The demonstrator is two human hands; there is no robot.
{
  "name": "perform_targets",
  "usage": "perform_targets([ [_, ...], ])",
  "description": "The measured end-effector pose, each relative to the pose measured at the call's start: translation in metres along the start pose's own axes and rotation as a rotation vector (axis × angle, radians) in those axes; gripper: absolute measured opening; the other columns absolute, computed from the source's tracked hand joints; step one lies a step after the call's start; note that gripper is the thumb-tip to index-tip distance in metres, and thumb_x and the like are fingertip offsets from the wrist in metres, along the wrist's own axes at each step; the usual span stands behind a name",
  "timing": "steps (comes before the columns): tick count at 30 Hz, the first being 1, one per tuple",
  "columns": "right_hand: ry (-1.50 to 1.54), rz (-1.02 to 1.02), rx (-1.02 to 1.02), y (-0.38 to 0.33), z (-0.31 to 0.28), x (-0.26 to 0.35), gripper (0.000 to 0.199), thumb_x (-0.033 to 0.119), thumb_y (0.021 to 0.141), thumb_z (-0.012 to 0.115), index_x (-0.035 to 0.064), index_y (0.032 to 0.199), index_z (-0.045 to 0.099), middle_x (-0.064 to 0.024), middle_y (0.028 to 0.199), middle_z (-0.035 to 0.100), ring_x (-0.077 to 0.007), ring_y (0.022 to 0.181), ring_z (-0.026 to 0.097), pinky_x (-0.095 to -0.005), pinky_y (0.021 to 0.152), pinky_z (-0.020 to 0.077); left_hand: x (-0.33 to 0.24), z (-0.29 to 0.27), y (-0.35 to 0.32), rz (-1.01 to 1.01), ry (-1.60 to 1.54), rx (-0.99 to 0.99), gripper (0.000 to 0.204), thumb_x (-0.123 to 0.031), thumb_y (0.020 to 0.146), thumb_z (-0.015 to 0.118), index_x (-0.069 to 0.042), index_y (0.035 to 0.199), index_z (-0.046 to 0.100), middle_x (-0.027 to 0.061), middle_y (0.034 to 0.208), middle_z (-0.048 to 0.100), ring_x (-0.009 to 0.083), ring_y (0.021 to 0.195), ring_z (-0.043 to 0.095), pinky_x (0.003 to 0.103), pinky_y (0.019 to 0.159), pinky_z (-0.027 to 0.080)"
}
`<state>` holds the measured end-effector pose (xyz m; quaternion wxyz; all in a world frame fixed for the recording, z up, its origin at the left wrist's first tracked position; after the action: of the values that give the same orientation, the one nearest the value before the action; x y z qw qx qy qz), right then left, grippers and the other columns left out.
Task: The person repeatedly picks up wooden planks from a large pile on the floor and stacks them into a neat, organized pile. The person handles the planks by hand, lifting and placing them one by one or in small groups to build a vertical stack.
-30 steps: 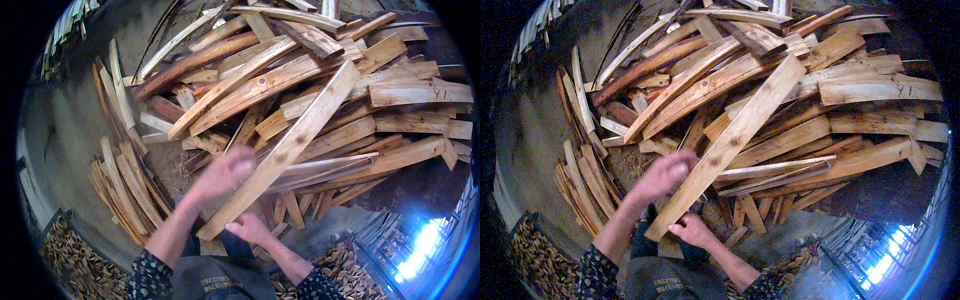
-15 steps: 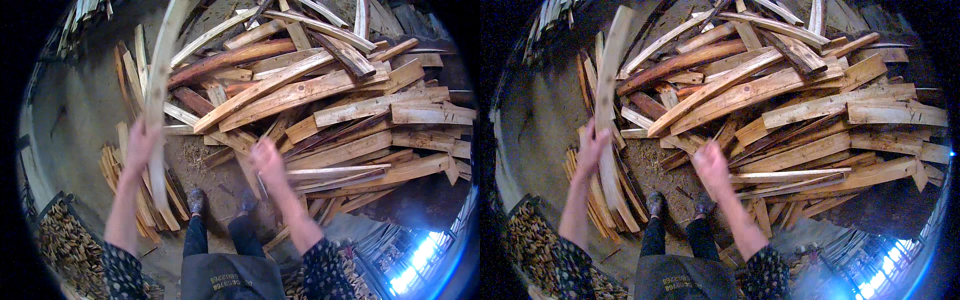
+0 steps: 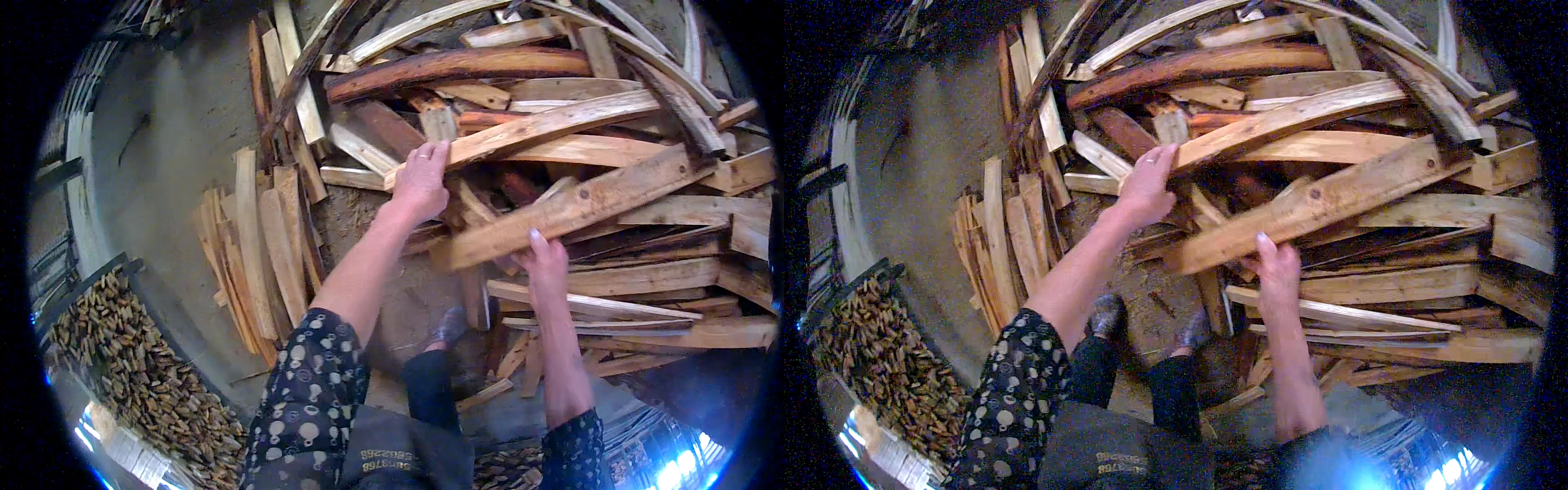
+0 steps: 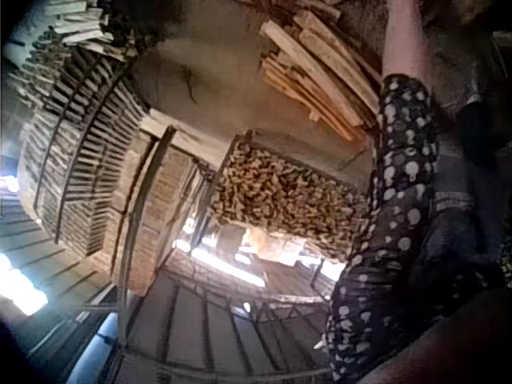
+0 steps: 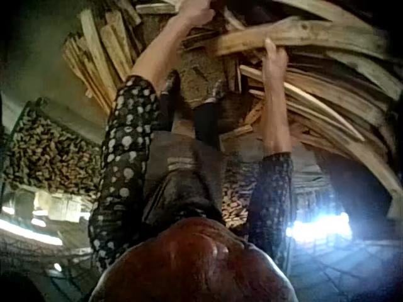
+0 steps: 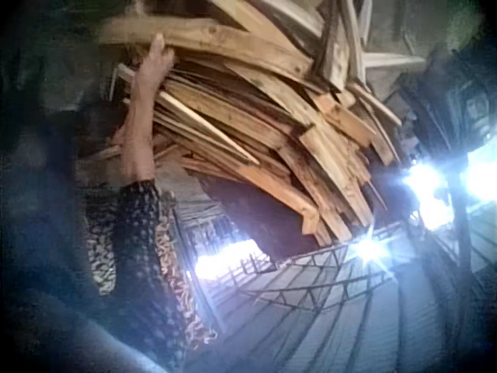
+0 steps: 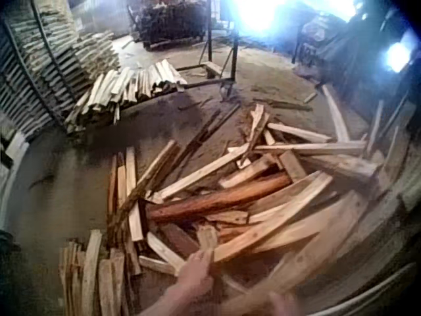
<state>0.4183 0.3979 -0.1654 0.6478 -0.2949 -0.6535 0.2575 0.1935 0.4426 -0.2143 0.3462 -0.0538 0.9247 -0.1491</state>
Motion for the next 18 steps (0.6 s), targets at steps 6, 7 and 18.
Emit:
perform_targets([
  [6,-0.120,0.036,0.034,-0.069,-0.025,-0.049,0.037,0.022,0.084,0.051,-0.0021,0.111,0.044,-0.0084,0.104,0.052,-0.0155,0.094,0.050,-0.0303,0.082,0.0410,-0.008,-0.011,-0.035,-0.077,-0.108,0.174,0.036,-0.021,0.062,0.061,-0.001,0.091,0.051,0.0194,0.090,0.056,0.0367,0.084,0.053,0.044,0.072,0.044],
  [7,0.024,0.013,0.027,-0.083,-0.025,-0.056,0.038,0.021,0.084,0.050,-0.0028,0.113,0.043,-0.0088,0.106,0.051,-0.0166,0.097,0.049,-0.0308,0.084,0.0401,-0.012,-0.012,-0.047,-0.081,-0.292,0.183,0.038,-0.024,0.062,0.060,-0.001,0.091,0.051,0.0201,0.087,0.057,0.0375,0.081,0.054,0.044,0.070,0.044],
  [18,0.195,0.331,0.285,-0.215,0.095,-0.048,0.044,0.006,0.075,0.053,-0.0034,0.116,0.042,-0.0066,0.106,0.052,-0.0141,0.097,0.049,-0.0285,0.089,0.0368,-0.001,-0.084,-0.308,-0.990,-1.332,0.151,0.036,-0.012,0.073,0.063,-0.005,0.104,0.046,0.0005,0.068,0.047,0.0075,0.053,0.045,0.020,0.046,0.037],
])
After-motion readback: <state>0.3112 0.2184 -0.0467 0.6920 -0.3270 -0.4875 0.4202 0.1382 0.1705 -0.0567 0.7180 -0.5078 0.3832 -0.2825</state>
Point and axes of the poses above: each hand's wrist, its own y-axis towards the middle knuckle, its own z-axis out of the palm, x = y × z, the point moved 7 cm from there along y, towards the middle knuckle
